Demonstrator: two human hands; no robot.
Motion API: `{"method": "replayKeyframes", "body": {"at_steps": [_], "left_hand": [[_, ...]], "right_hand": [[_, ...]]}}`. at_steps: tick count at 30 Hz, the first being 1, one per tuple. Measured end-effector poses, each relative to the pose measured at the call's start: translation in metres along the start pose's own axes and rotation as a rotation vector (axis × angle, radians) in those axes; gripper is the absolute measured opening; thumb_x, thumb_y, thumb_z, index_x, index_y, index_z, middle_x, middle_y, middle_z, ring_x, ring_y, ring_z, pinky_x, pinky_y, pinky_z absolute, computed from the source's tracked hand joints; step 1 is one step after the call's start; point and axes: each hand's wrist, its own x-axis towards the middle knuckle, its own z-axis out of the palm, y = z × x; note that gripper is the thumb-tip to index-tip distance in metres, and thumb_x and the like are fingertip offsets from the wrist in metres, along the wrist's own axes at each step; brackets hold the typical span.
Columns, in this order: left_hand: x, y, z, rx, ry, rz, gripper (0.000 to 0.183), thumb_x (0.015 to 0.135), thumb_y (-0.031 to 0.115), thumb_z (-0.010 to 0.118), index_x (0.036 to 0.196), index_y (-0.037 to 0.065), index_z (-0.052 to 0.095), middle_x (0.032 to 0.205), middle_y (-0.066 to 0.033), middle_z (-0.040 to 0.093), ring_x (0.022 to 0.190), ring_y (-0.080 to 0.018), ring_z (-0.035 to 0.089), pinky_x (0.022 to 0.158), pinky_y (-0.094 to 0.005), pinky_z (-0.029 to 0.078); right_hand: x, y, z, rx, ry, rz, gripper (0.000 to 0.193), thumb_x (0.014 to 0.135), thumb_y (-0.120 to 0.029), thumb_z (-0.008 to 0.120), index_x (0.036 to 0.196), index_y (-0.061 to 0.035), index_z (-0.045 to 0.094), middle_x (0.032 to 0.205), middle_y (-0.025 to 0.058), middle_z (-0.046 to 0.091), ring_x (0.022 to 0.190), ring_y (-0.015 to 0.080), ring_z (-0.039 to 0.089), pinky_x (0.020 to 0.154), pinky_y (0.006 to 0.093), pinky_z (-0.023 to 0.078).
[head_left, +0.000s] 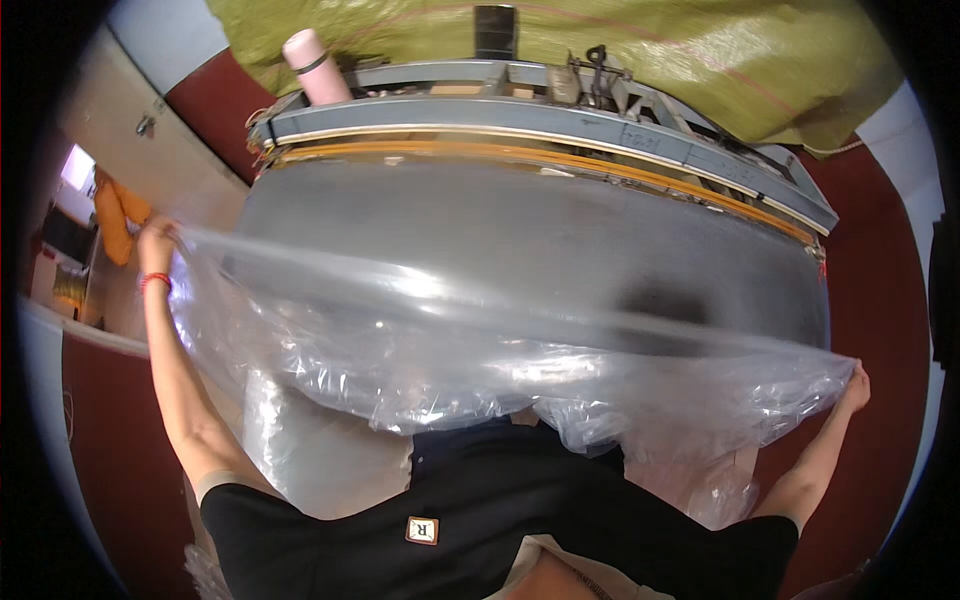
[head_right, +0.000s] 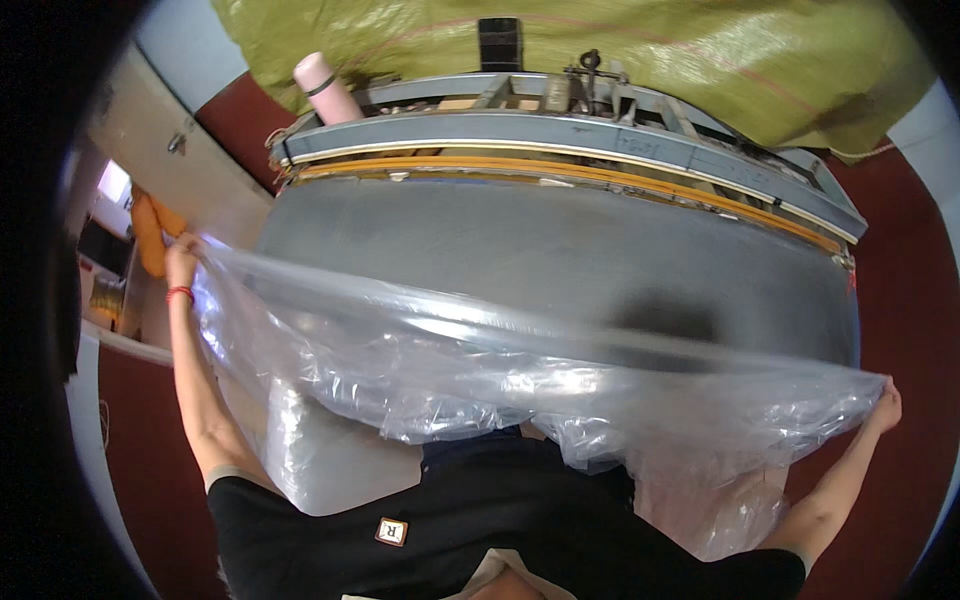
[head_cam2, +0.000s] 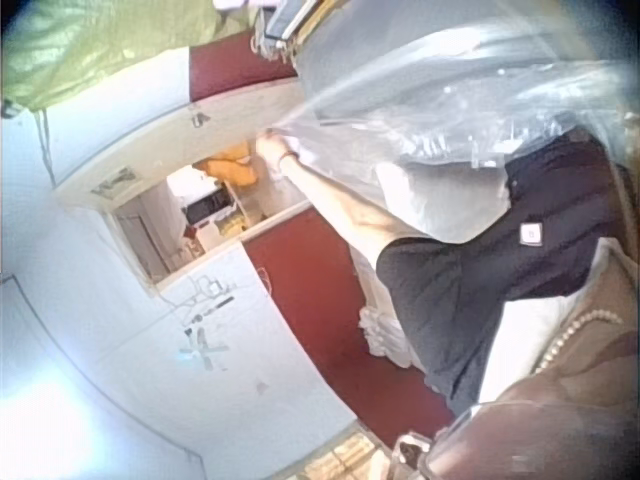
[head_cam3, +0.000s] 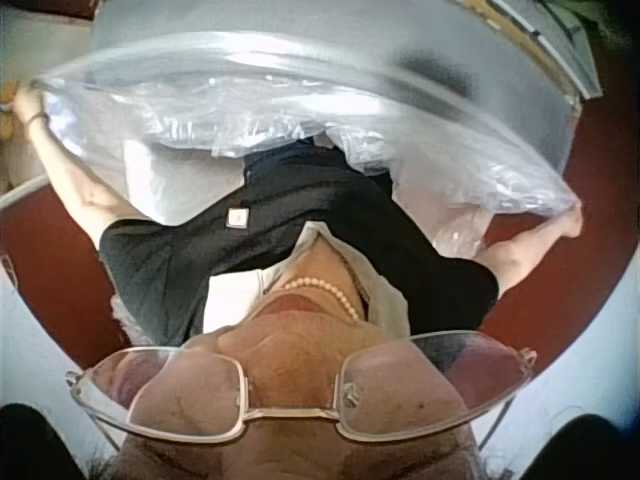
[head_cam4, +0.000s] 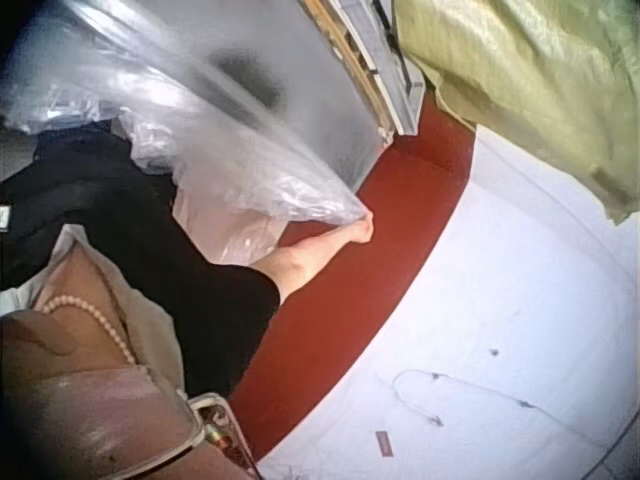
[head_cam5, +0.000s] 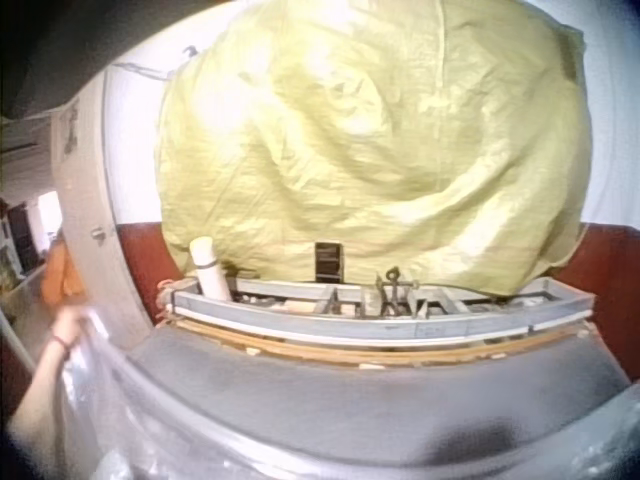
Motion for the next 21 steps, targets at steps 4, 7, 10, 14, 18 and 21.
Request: {"method": "replayKeyframes", "body": {"at_steps": [4,7,10,14,18,21], "left_hand": [[0.034,0.155,0.004,0.126,0.853,-0.070,0.024,0.076,0.013,0.059,0.096,-0.001,0.059,0.090,-0.0147,0.062,0.082,-0.0245,0.059,0.073,-0.0320,0.046],[0.028,0.124,0.126,-0.133,0.327,0.188,0.049,0.077,0.024,0.062,0.115,-0.004,0.048,0.118,-0.0195,0.048,0.111,-0.0288,0.045,0.094,-0.0344,0.033],[-0.005,0.074,0.199,-0.043,-0.217,-0.091,0.061,0.082,0.039,0.053,0.127,0.002,0.037,0.131,-0.0187,0.035,0.123,-0.0299,0.032,0.101,-0.0368,0.025],[0.003,0.063,0.210,0.139,-0.198,-0.142,0.055,0.085,0.049,0.041,0.128,0.013,0.040,0.133,-0.0167,0.033,0.123,-0.0320,0.032,0.100,-0.0376,0.025],[0.014,0.107,0.237,0.159,-0.061,-0.275,0.040,0.085,0.038,0.048,0.104,0.004,0.059,0.108,-0.0133,0.058,0.096,-0.0278,0.056,0.082,-0.0358,0.043],[0.025,0.139,0.210,-0.009,0.324,-0.244,0.033,0.083,0.032,0.054,0.097,0.003,0.060,0.097,-0.0119,0.061,0.083,-0.0231,0.058,0.075,-0.0326,0.045]], "right_hand": [[-0.015,-0.022,0.021,-0.233,0.089,-0.004,0.023,0.075,-0.024,0.062,0.084,-0.0025,0.066,0.077,0.0044,0.064,0.071,0.0132,0.056,0.067,0.0272,0.045],[-0.018,-0.028,0.060,-0.222,0.003,0.015,0.020,0.073,-0.022,0.063,0.081,-0.0034,0.067,0.074,0.0040,0.064,0.066,0.0118,0.056,0.065,0.0267,0.045],[-0.036,-0.043,0.112,-0.324,-0.082,0.116,0.021,0.070,-0.021,0.064,0.083,-0.0047,0.067,0.076,0.0060,0.065,0.070,0.0148,0.059,0.067,0.0284,0.046],[-0.064,-0.061,0.122,-0.845,0.083,0.062,0.027,0.077,-0.030,0.049,0.094,-0.0123,0.062,0.095,0.0136,0.061,0.088,0.0330,0.058,0.074,0.0419,0.046],[-0.069,-0.082,0.119,-1.040,0.187,0.064,0.026,0.081,-0.021,0.042,0.093,-0.0061,0.060,0.098,0.0187,0.060,0.093,0.0335,0.057,0.077,0.0425,0.047],[-0.069,-0.083,0.146,-1.059,0.099,0.046,0.026,0.083,-0.016,0.040,0.091,-0.0037,0.060,0.094,0.0181,0.061,0.090,0.0320,0.059,0.075,0.0420,0.048]]}}
